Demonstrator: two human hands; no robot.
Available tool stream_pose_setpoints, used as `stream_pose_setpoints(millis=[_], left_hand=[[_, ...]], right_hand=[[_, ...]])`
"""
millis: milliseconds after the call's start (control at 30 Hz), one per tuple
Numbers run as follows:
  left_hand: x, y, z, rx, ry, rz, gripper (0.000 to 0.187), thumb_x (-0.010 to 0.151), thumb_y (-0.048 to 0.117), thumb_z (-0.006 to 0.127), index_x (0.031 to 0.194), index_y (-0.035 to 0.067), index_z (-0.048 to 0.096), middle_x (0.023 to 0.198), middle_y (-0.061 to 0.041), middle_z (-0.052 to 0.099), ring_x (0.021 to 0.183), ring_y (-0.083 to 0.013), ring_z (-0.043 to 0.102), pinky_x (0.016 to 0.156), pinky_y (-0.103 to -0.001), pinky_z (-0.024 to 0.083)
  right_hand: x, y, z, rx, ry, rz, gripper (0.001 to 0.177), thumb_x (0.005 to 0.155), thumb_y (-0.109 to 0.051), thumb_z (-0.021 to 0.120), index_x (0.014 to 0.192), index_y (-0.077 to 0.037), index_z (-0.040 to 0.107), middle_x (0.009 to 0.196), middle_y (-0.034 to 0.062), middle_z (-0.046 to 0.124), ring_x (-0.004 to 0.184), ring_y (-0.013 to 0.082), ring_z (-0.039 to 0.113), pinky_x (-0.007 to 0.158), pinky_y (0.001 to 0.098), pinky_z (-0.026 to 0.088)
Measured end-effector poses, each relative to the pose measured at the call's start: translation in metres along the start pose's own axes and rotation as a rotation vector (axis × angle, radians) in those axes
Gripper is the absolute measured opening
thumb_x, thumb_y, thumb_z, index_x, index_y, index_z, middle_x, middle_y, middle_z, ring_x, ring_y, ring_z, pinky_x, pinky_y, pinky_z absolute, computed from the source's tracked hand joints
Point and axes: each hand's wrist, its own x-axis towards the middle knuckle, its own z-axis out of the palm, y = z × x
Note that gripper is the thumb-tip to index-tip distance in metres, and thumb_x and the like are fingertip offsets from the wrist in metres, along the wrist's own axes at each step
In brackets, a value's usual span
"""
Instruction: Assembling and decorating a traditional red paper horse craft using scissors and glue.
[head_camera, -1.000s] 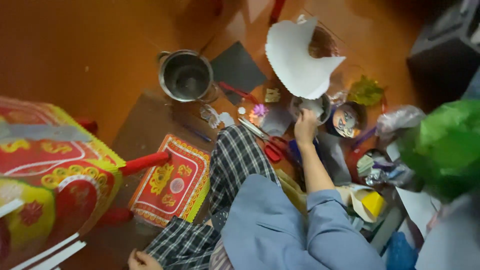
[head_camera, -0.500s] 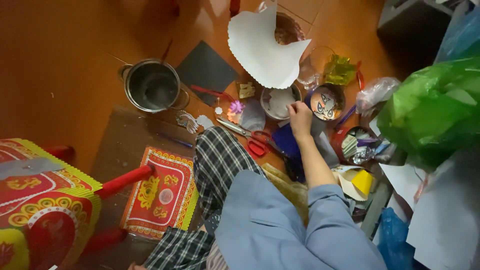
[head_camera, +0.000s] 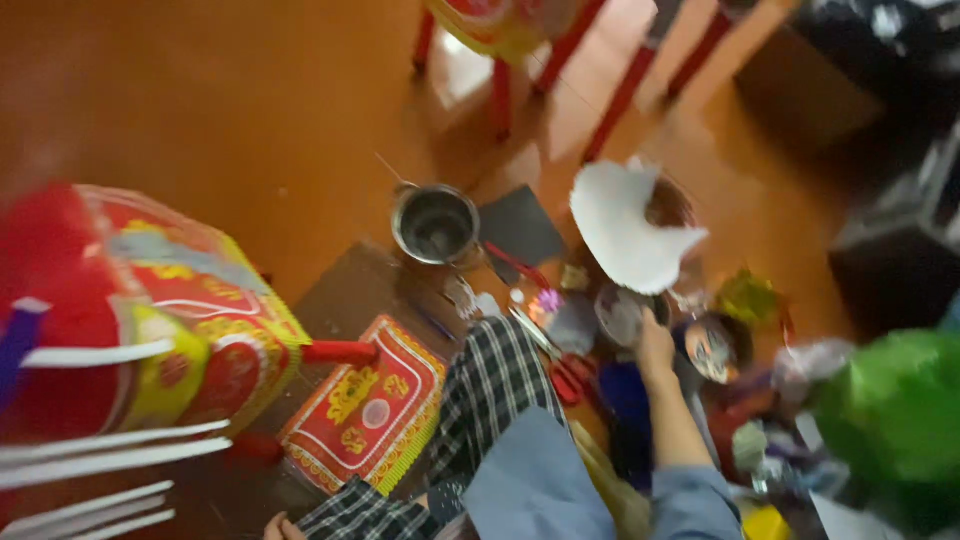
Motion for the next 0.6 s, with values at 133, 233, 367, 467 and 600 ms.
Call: stream_pose_setpoints(millis=[133, 233, 367, 467, 600], left_hand=[[-0.247, -0.098, 0.089, 0.139, 0.148, -0.153, 0.017, 0.11, 0.039, 0.058, 0.103, 0.025, 0.064, 0.092, 0.001, 0.063, 0.078, -0.0162, 0.055, 0.076, -0.035, 0.046], [-0.396, -0.105, 0.267, 0.355, 0.31, -0.414, 0.023, 0.089, 0.026, 0.061, 0.107, 0.025, 0.075, 0.093, -0.002, 0.077, 0.084, -0.0235, 0.071, 0.079, -0.035, 0.055], [-0.376, -0.021, 0.302, 0.043, 0.287, -0.436, 0.02, 0.086, 0.022, 0.063, 0.098, 0.031, 0.077, 0.093, 0.004, 0.078, 0.081, -0.0153, 0.072, 0.08, -0.028, 0.053], [-0.354, 0.067, 0.302, -0.17, -0.061, -0.297, 0.025, 0.086, 0.029, 0.064, 0.106, 0.02, 0.076, 0.107, 0.003, 0.078, 0.1, -0.011, 0.072, 0.088, -0.025, 0.051], [-0.339, 0.119, 0.293, -0.441, -0.036, -0.009, 0.042, 0.092, 0.029, 0.058, 0.127, 0.006, 0.061, 0.121, -0.007, 0.062, 0.116, -0.0158, 0.058, 0.101, -0.027, 0.04]], right_hand=[[-0.016, -0.013, -0.039, 0.016, -0.134, -0.031, 0.054, 0.07, -0.016, 0.08, 0.113, -0.011, 0.048, 0.105, 0.0224, 0.064, 0.099, 0.0477, 0.064, 0.079, 0.0594, 0.05], [-0.016, -0.016, -0.025, -0.22, 0.449, -0.198, 0.028, 0.073, -0.015, 0.057, 0.096, -0.021, 0.071, 0.095, 0.0105, 0.065, 0.086, 0.0369, 0.063, 0.062, 0.0492, 0.052], [-0.058, -0.14, -0.033, -0.083, 0.614, -0.485, 0.021, 0.086, -0.022, 0.064, 0.106, -0.021, 0.072, 0.082, 0.0082, 0.062, 0.078, 0.0302, 0.06, 0.072, 0.0428, 0.049], [-0.128, -0.259, -0.033, 0.463, 0.277, -0.796, 0.025, 0.071, 0.0, 0.058, 0.093, -0.01, 0.063, 0.078, 0.0099, 0.057, 0.078, 0.0295, 0.054, 0.075, 0.0399, 0.041], [-0.223, -0.362, -0.05, 0.654, -0.204, -1.115, 0.053, 0.079, -0.011, 0.062, 0.132, -0.014, 0.055, 0.107, 0.0119, 0.059, 0.087, 0.0263, 0.06, 0.076, 0.0334, 0.049]])
